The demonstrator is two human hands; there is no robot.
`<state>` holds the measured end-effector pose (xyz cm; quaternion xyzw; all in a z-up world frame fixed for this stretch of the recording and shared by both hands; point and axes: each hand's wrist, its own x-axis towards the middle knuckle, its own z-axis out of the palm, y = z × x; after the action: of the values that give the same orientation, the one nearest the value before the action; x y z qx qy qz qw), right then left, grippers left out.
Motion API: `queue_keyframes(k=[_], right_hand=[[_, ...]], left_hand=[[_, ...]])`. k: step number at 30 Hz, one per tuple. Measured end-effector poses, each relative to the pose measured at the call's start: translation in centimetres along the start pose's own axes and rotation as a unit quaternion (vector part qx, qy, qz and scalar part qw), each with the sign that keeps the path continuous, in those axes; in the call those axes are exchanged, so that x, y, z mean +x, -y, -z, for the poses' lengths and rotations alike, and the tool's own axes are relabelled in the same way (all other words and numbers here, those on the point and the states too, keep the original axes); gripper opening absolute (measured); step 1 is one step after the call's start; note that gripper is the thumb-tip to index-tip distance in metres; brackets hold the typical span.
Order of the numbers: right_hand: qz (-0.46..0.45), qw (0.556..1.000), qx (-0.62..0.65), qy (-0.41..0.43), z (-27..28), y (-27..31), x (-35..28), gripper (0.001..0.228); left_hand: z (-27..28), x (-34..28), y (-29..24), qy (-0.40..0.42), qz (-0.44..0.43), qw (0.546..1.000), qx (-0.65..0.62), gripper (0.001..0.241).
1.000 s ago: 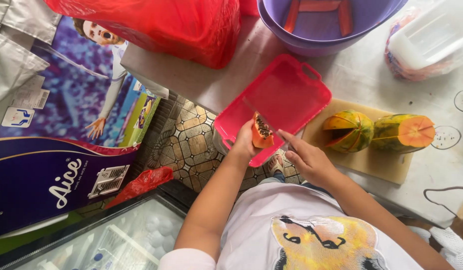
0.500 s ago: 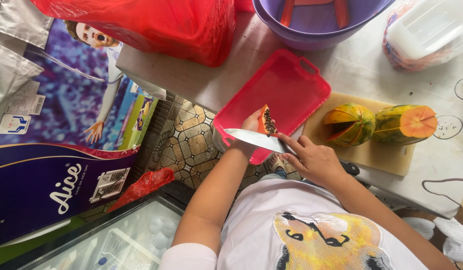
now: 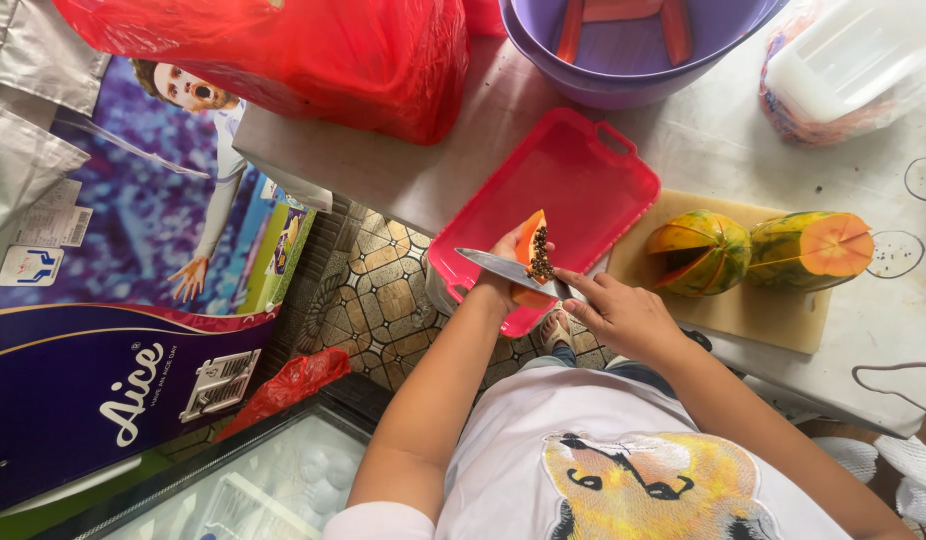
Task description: Cutting and peeling a papaya on a cutting board using a knife
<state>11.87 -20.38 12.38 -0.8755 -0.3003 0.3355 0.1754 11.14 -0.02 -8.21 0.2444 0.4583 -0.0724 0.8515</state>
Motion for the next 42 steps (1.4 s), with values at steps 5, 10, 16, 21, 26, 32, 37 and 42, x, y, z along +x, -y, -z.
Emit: queue_keyframes(k=[5, 10, 16, 21, 26, 32, 37, 42], right_hand=[[0.001, 0.997, 0.059, 0.046, 0.0, -0.7, 0.6, 0.052], [-0.006, 0.995, 0.079, 0.067, 1.3, 0.0, 0.4, 0.053], [-0.044, 0.998, 0.027, 0.044, 1.0, -0.7, 1.1, 0.052], [-0.07, 0.997, 0.014, 0.039, 0.8, -1.1, 1.7, 0.051], [-0.078, 0.996, 0.002, 0.039, 0.6, -1.3, 2.3, 0.05], [-0.083, 0.993, 0.062, 0.059, 1.3, -0.4, 2.0, 0.051], [-0.097, 0.993, 0.051, 0.043, 1.2, 0.2, 1.8, 0.051], [-0.094, 0.995, 0.013, 0.014, 0.4, 0.6, 2.5, 0.052]], left_hand=[[-0.6, -4.0, -2.1, 0.0, 0.012, 0.999, 0.043, 0.043], [-1.8, -6.4, -4.2, 0.011, 0.02, 0.998, 0.06, 0.048], [-4.2, -8.0, -5.1, 0.007, 0.072, 0.997, 0.006, 0.048], [-0.7, -3.3, -3.5, 0.039, 0.088, 0.995, -0.038, 0.042], [-0.6, -4.3, -3.9, 0.059, 0.088, 0.992, -0.065, 0.04], [-0.5, -4.2, -5.3, 0.067, 0.105, 0.991, -0.043, 0.037], [0.4, -4.3, -5.8, 0.083, 0.094, 0.991, -0.044, 0.038], [0.5, -5.7, -6.0, 0.076, 0.098, 0.989, -0.078, 0.034]])
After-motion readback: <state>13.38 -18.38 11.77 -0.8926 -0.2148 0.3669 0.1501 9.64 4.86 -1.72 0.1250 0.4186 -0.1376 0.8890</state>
